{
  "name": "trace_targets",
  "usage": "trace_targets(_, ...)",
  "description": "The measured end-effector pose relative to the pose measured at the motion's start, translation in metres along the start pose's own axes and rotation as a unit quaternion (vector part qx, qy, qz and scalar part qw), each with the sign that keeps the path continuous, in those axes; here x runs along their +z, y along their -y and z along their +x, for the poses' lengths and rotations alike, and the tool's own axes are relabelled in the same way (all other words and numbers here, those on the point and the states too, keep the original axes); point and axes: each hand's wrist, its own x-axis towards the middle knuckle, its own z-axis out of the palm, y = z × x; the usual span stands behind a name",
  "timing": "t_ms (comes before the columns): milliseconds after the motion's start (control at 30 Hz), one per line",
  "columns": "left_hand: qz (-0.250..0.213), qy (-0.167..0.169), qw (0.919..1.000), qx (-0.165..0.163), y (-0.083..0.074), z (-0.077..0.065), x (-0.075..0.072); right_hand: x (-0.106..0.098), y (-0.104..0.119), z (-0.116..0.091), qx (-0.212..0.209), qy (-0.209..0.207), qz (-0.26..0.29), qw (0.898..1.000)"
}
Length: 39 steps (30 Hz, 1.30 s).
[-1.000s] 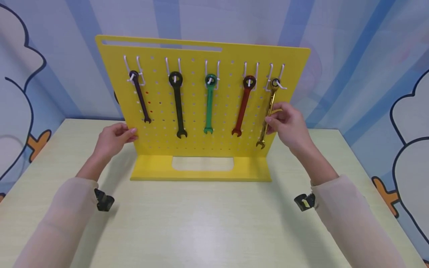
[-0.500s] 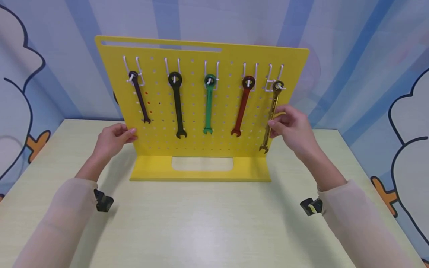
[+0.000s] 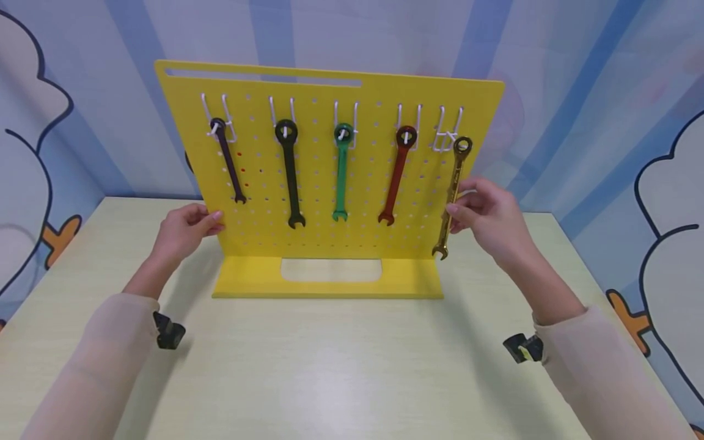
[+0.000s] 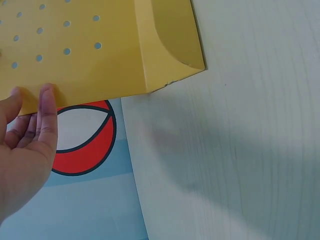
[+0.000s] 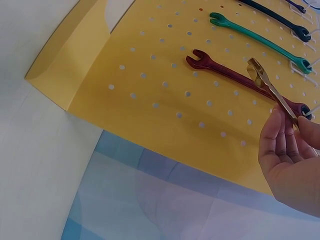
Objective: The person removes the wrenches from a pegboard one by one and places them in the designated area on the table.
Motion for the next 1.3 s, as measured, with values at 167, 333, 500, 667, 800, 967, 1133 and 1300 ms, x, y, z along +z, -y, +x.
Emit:
trace_targets(167, -0.017, 0.027, 0.9993, -0.020, -0.018, -0.009, -0.008, -0.001, 0.002, -0.003, -0.002, 0.003, -0.022, 1.000)
trace_targets(333, -0.049, 0.042, 0.9972, -0.037, -0.056, -0.034, -0.020, -0.001, 0.004, -0.007, -0.002, -0.002, -0.029, 1.000)
trace_targets(500, -0.035, 0.046, 0.9979, -0.027, -0.082, -0.051, -0.027, -0.002, 0.004, -0.012, 0.010, 0.000, -0.063, 0.998)
trace_targets(667, -0.014, 0.035, 0.9992, -0.016, -0.059, -0.034, -0.019, -0.002, -0.005, -0.017, 0.008, 0.026, -0.074, 0.997)
trace_targets(800, -0.026, 0.024, 0.9994, 0.007, -0.025, -0.015, -0.010, 0.000, -0.017, -0.020, 0.016, 0.051, -0.076, 0.996)
trace_targets(967, -0.042, 0.050, 0.9974, -0.030, -0.093, -0.056, -0.030, 0.008, -0.028, -0.023, 0.018, 0.076, -0.073, 0.994)
trace_targets(1133, -0.036, 0.041, 0.9982, -0.023, -0.082, -0.051, -0.028, 0.020, -0.039, -0.025, 0.028, 0.108, -0.062, 0.992)
trace_targets(1300, -0.037, 0.042, 0.9982, -0.021, -0.072, -0.045, -0.025, 0.030, -0.050, -0.027, 0.059, 0.147, -0.046, 0.986)
